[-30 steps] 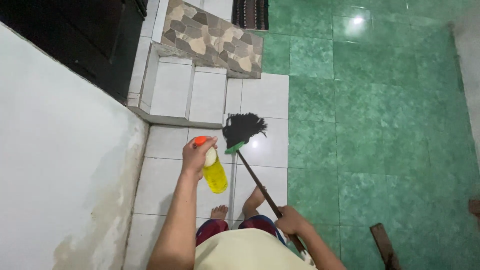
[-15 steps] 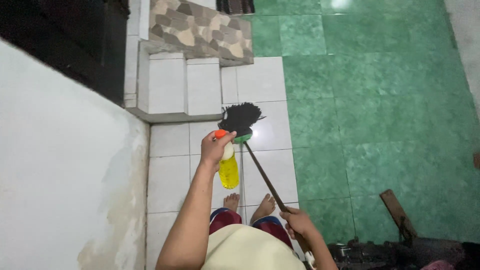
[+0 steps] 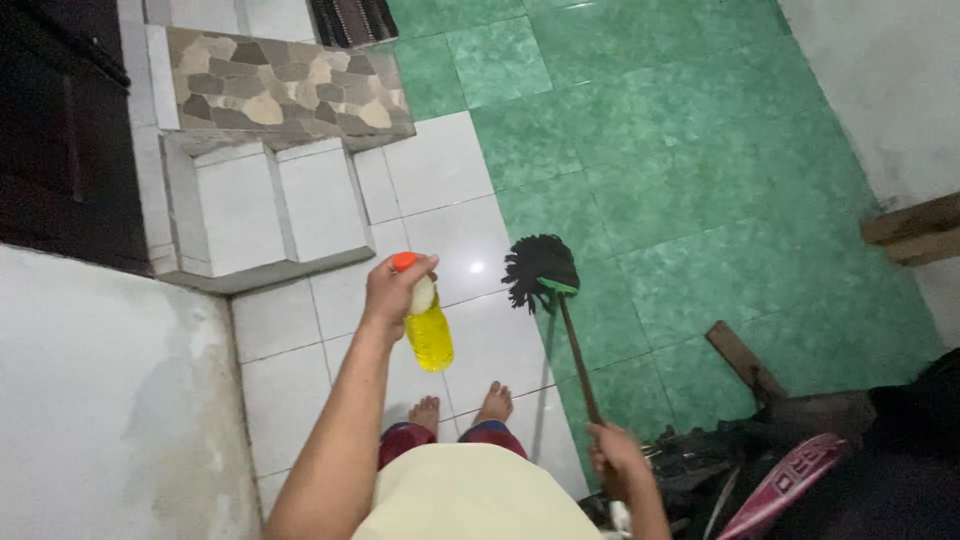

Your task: Mopping a tiled floor in a garage area using a mop and cleaning solution.

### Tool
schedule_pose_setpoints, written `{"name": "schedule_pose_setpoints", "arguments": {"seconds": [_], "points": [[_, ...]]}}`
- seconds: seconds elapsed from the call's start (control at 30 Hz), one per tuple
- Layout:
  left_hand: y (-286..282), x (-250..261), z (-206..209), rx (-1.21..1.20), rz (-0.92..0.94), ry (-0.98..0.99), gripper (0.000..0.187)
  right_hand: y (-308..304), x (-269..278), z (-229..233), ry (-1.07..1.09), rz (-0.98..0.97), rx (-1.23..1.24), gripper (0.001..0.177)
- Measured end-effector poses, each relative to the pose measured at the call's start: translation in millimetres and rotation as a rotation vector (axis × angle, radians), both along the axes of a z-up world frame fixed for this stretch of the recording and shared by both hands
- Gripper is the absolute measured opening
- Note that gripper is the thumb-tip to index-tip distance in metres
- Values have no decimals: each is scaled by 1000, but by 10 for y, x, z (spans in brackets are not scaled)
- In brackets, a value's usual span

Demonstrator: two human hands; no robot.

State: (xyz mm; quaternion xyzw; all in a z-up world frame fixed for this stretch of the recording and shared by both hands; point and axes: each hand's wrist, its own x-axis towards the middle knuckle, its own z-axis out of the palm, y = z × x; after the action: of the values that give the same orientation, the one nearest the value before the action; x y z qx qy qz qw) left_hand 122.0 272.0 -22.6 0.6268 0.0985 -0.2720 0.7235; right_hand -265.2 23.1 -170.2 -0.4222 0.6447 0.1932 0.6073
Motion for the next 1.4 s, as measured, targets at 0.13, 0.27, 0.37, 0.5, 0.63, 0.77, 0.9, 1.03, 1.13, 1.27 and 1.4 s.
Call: {"name": "schedule_pose_setpoints", "arguments": {"seconds": [0.13,0.27,0.37,0.5,0.63,0.77,0.9,1.03,1.13,1.27,1.4], "points": [[-44,-56,169,10,61,46,22,-54,296,58,-17,156,-24,19],[200,-149,131,10,166,57,22,-198,524,179,-85,445,-81,18],[522,-171,110,10,288,57,22,-351,817,368,-75,723,-164,17],[1070,-371,-58,-1,463,30,23,-439,1260,784,1,1265,-314,16],[1644,-429,-91,84,621,53,23,-70,1835,1112,97,1410,-168,16],[2280,-592,-290,45,825,25,24,537,2179,1292,17,1415,-35,11],[2804,-806,-334,-65,1011,-18,26,1244,2456,1431,-103,1326,-4,16],[3205,-1014,-164,-69,1138,-19,26,1844,2686,1281,-172,1424,12,25],[3394,-1150,-153,-81,1240,-23,27,2140,2827,1348,-270,1442,25,33],[3539,-1348,-208,-74,1335,-121,28,2167,2956,1451,-277,1533,-12,50],[3483,-1456,-203,35,1377,-103,22,1938,3156,1410,-156,1635,-20,61]]}}
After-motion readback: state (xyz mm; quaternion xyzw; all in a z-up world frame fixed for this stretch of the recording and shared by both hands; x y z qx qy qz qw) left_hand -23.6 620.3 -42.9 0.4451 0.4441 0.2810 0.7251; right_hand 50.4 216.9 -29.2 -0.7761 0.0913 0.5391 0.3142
